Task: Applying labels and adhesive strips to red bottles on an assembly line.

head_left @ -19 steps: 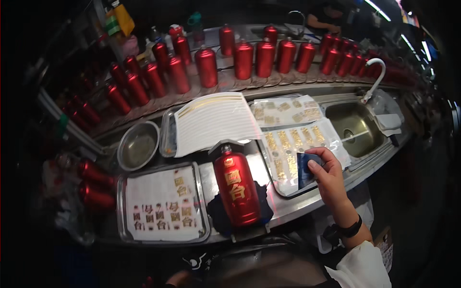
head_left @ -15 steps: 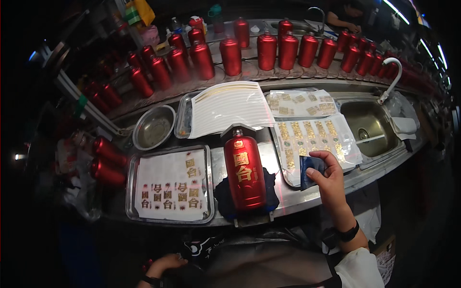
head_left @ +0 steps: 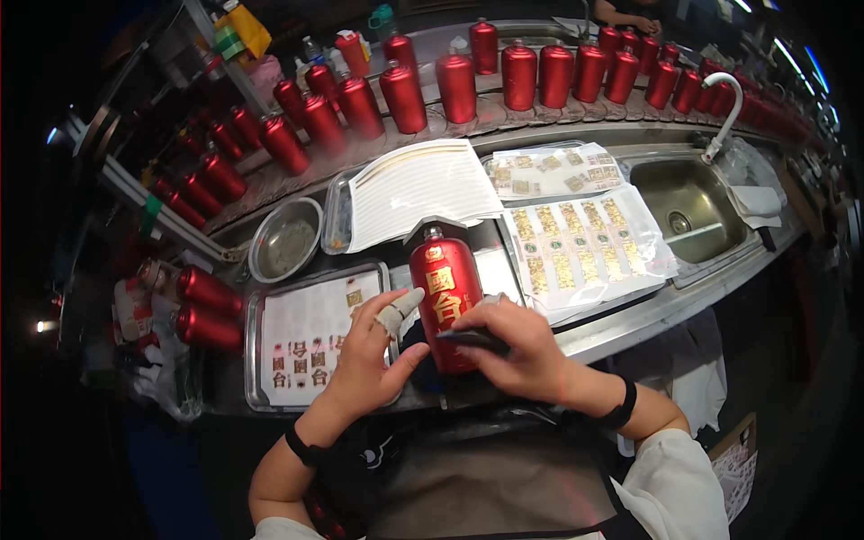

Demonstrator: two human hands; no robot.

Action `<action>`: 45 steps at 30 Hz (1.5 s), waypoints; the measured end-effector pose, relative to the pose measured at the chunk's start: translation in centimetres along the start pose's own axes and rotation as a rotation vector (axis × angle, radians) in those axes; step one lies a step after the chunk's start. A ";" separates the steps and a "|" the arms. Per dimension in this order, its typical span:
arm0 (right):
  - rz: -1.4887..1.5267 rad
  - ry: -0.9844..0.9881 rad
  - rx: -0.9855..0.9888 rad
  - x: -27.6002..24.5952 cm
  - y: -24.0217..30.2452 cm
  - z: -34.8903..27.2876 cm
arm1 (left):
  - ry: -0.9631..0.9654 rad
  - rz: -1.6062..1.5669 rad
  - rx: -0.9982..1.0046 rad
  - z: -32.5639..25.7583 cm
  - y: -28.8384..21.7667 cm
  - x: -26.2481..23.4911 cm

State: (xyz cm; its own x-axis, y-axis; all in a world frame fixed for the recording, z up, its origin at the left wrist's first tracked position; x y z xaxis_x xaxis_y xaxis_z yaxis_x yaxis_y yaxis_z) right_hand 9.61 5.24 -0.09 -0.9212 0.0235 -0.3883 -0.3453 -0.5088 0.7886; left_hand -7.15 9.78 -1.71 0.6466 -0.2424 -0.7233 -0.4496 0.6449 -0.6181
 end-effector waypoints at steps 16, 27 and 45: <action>0.272 -0.490 0.820 -14.1 -14.1 -7.4 | -0.037 -0.229 -0.228 -1.5 4.2 4.2; -1.190 -0.319 0.810 -27.5 -17.8 -9.4 | -0.223 -0.342 -0.323 -2.5 6.8 3.9; -0.889 -0.126 0.495 -20.9 -6.4 1.9 | -0.071 -0.387 -0.231 0.8 3.3 0.6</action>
State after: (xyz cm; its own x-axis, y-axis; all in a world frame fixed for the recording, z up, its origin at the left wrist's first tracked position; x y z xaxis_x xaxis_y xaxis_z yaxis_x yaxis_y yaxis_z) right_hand 30.75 9.65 3.84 -0.2986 0.3237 -0.8978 -0.9211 0.1484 0.3599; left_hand -7.76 12.34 -3.87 0.8313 -0.3784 -0.4072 -0.2864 0.3362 -0.8972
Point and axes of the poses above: each hand's wrist, its own z-axis towards the middle knuckle, its own x-axis out of the palm, y = z × x, the point moved 8 cm from there along z, towards the middle knuckle, and after that the axes turned 4 degrees about z, right-handed, at the moved point
